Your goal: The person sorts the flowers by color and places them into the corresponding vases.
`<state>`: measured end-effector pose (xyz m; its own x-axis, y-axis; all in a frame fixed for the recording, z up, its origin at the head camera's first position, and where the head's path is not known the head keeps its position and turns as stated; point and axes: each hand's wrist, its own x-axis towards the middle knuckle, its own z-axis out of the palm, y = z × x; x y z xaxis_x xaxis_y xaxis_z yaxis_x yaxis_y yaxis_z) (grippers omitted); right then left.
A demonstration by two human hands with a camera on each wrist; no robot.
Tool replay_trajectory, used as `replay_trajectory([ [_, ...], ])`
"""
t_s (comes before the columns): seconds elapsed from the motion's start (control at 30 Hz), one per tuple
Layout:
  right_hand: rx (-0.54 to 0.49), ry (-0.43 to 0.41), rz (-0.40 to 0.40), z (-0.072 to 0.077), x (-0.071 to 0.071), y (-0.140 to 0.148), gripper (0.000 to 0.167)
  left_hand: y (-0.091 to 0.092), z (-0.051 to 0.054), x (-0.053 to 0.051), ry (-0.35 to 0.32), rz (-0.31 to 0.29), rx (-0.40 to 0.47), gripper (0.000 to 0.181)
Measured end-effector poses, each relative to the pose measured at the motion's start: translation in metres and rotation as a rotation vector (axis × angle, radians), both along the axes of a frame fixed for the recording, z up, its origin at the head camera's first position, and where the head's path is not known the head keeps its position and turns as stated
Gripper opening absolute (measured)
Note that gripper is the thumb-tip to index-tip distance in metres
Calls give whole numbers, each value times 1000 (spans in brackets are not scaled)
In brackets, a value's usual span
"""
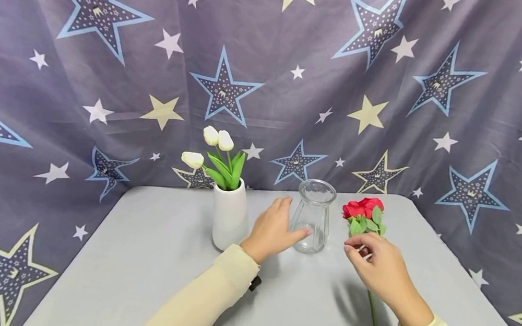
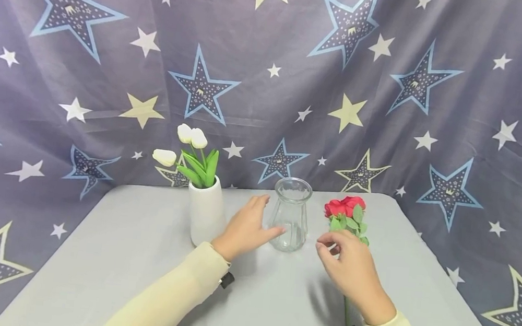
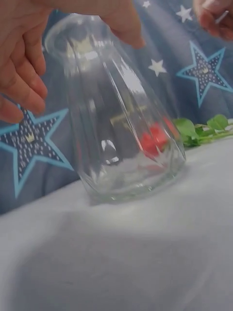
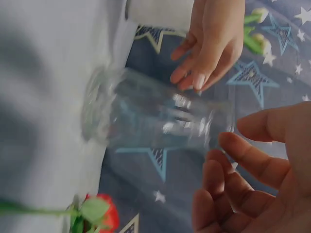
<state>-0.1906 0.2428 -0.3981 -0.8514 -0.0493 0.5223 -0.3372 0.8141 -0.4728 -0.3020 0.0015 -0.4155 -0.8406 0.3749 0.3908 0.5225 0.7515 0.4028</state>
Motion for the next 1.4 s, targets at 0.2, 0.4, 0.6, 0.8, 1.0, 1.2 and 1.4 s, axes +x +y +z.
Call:
replay_trajectory([
  [0.2, 45, -32, -79, -8, -1, 26, 6, 9, -6, -10, -102, 8, 65, 99],
  [0.4, 50, -97, -152, -15, 1, 50, 7, 18, -6, -15, -129, 2, 118, 102],
  [0.6, 28, -191, -196, -19, 1, 66, 10, 21, -7, -16, -133, 10, 149, 102],
  [0.8, 52, -298, -234, -26, -7, 80, 19, 29, -9, -16, -133, 8, 175, 98],
  [1.0, 61, -384, -266, -38, -14, 90, 30, 39, -14, -18, -110, 18, 196, 98],
  [1.2, 38, -408, -288, -46, -19, 97, 34, 44, -18, -21, -83, 41, 210, 97],
  [1.4, 11, -434, -303, -53, -22, 102, 33, 49, -18, -23, -65, 64, 193, 91],
])
